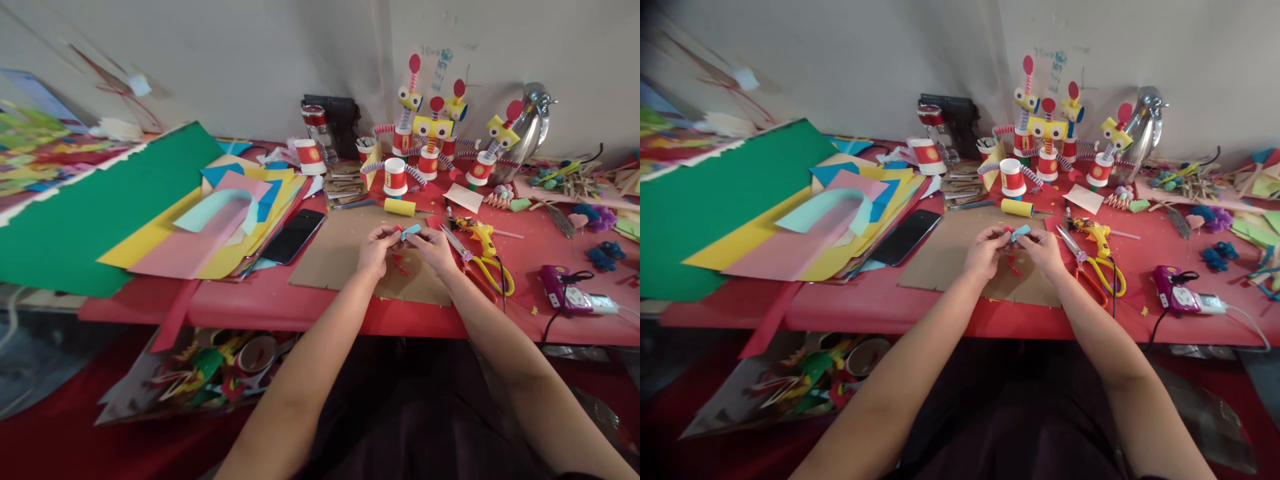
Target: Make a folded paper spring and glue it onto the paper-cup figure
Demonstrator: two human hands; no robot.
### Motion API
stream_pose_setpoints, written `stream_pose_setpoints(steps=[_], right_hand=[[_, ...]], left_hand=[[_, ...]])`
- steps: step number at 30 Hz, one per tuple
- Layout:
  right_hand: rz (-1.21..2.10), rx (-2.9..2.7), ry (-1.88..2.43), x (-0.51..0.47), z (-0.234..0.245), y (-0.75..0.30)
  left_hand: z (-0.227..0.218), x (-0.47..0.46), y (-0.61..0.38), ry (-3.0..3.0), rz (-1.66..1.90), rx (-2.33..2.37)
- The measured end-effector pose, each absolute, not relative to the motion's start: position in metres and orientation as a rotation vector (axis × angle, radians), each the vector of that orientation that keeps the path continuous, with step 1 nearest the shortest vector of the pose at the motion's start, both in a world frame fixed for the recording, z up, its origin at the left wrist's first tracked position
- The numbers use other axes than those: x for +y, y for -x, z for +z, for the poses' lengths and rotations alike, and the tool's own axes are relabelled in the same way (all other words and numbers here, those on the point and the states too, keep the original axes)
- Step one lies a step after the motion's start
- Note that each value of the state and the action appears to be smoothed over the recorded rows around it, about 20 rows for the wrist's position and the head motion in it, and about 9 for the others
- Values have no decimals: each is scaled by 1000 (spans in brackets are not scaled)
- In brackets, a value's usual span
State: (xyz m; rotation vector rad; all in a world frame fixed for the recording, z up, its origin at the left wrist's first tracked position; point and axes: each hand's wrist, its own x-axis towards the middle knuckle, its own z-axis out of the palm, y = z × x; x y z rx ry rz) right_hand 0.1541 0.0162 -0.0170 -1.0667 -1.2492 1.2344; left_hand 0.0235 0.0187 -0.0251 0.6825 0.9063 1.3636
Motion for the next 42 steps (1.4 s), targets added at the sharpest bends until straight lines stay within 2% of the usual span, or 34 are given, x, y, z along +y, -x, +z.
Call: stream_pose_setpoints(steps=[6, 15, 21, 30, 42], right_hand=[[1287, -1159, 1044, 14, -16, -153], [1202, -1271, 998, 15, -11, -159], [1055, -1346, 912, 7, -8, -150], [749, -1419, 1063, 2, -11, -146], [833, -1303, 1105, 6, -21, -145]], left_hand=[[-27, 18, -25, -644, 1400, 916], [-21, 16, -21, -789, 1270, 841], [-23, 18, -22, -705, 1363, 744], [-24, 17, -24, -472, 1263, 754], [-32, 18, -32, -491, 1365, 794]])
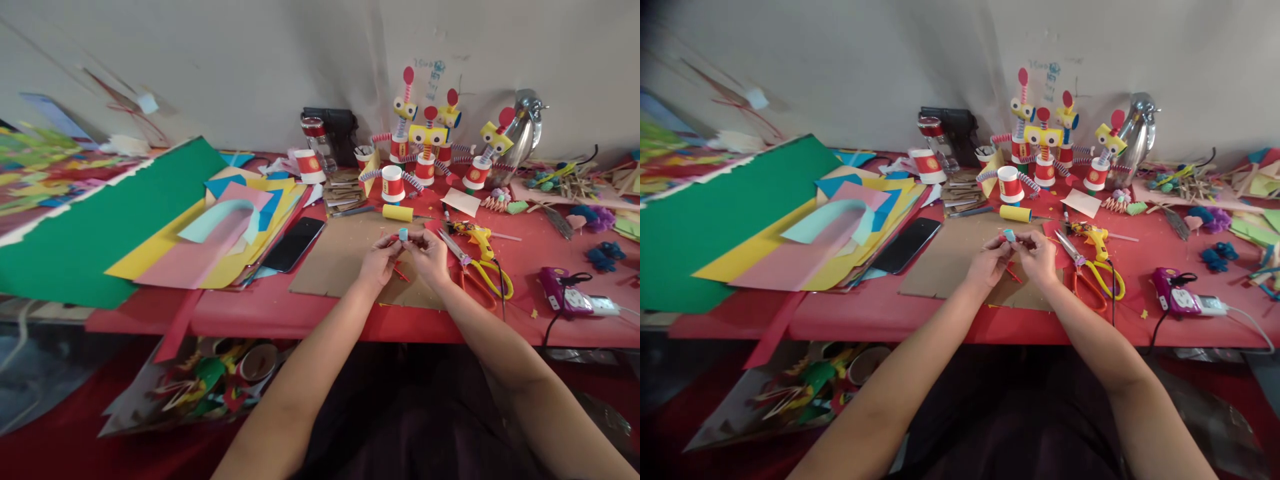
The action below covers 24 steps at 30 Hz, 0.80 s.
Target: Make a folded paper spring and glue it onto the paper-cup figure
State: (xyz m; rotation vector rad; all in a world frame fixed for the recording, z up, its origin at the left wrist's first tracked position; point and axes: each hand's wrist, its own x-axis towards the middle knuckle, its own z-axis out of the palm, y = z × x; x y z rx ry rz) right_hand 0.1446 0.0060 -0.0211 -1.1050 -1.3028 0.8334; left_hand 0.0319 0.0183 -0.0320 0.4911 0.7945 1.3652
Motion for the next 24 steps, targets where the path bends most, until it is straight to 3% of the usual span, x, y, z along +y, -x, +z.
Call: stream_pose_setpoints(steps=[24], right_hand=[[1253, -1048, 1016, 11, -12, -150]], left_hand=[[-29, 19, -28, -417, 1254, 840]])
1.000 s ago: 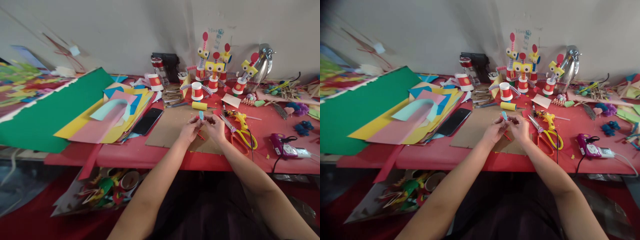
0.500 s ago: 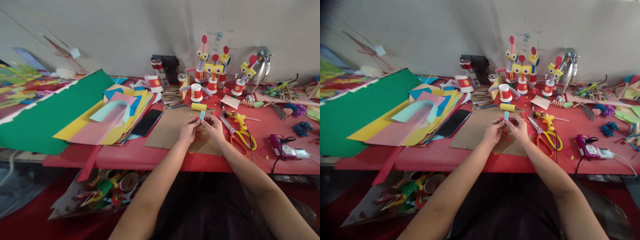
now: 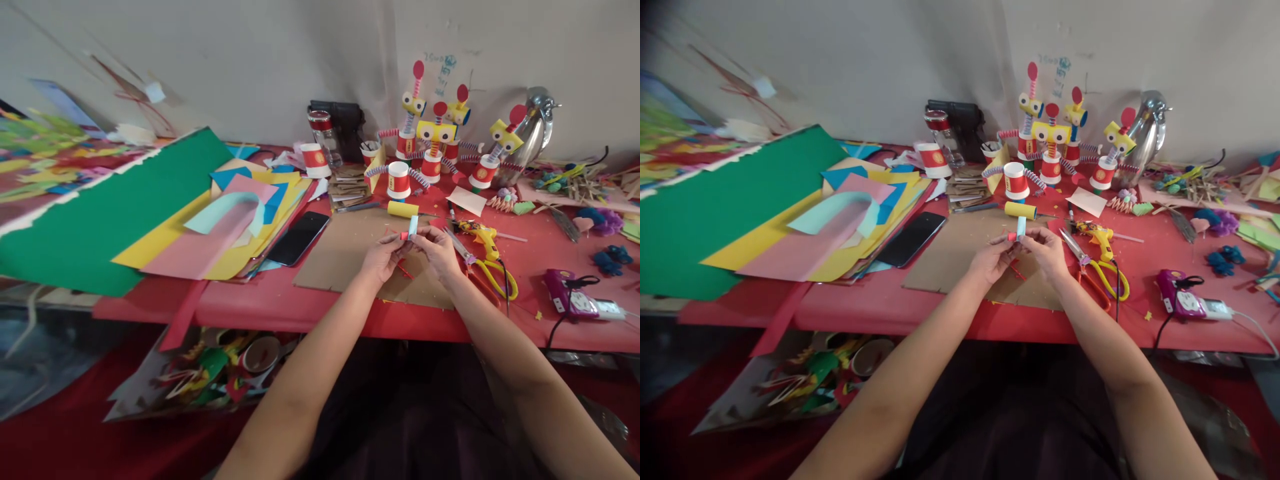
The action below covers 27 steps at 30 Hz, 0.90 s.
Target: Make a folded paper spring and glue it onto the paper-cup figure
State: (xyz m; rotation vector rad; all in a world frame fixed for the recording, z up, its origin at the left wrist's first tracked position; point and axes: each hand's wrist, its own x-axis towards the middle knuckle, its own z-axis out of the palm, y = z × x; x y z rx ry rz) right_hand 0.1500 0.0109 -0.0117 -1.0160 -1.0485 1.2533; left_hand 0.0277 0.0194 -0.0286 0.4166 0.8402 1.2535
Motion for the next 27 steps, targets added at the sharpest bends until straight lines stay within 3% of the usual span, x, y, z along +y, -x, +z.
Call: stream_pose_setpoints(steps=[27], right_hand=[[975, -1393, 1000, 9, -19, -151]], left_hand=[[-24, 15, -37, -550, 1472, 816]])
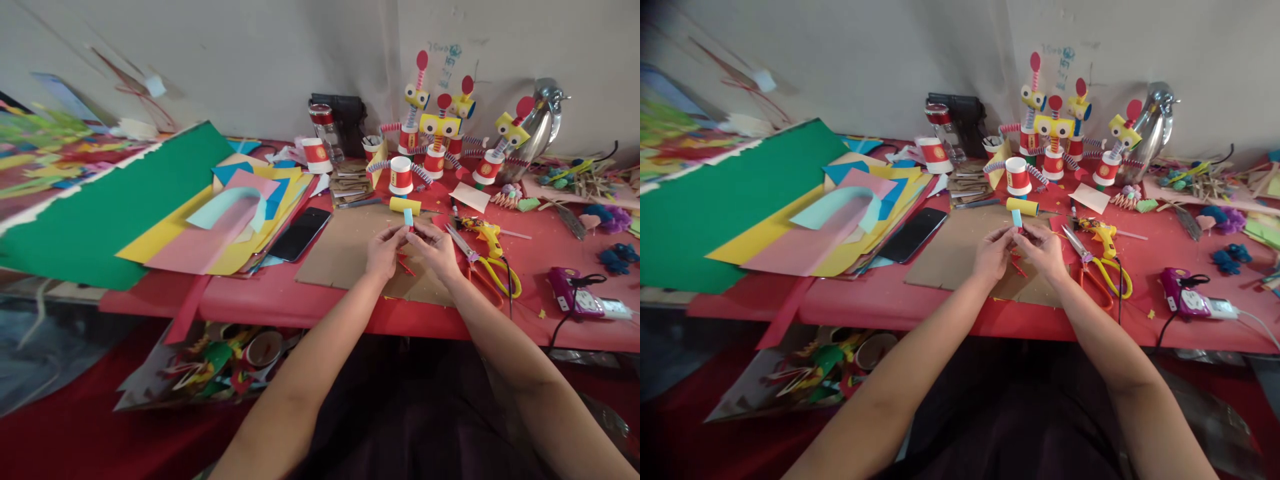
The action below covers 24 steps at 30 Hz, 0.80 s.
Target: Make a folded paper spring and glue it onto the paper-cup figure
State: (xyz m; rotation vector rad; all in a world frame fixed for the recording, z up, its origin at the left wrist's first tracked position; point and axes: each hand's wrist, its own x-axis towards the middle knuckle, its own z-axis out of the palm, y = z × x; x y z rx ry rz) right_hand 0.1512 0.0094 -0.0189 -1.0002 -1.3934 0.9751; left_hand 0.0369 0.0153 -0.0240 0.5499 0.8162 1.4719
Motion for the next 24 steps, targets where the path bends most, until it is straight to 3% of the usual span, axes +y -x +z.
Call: stream_pose_setpoints(steps=[24], right_hand=[[1066, -1298, 985, 12, -20, -148]], left_hand=[[-28, 20, -28, -627, 1403, 828]])
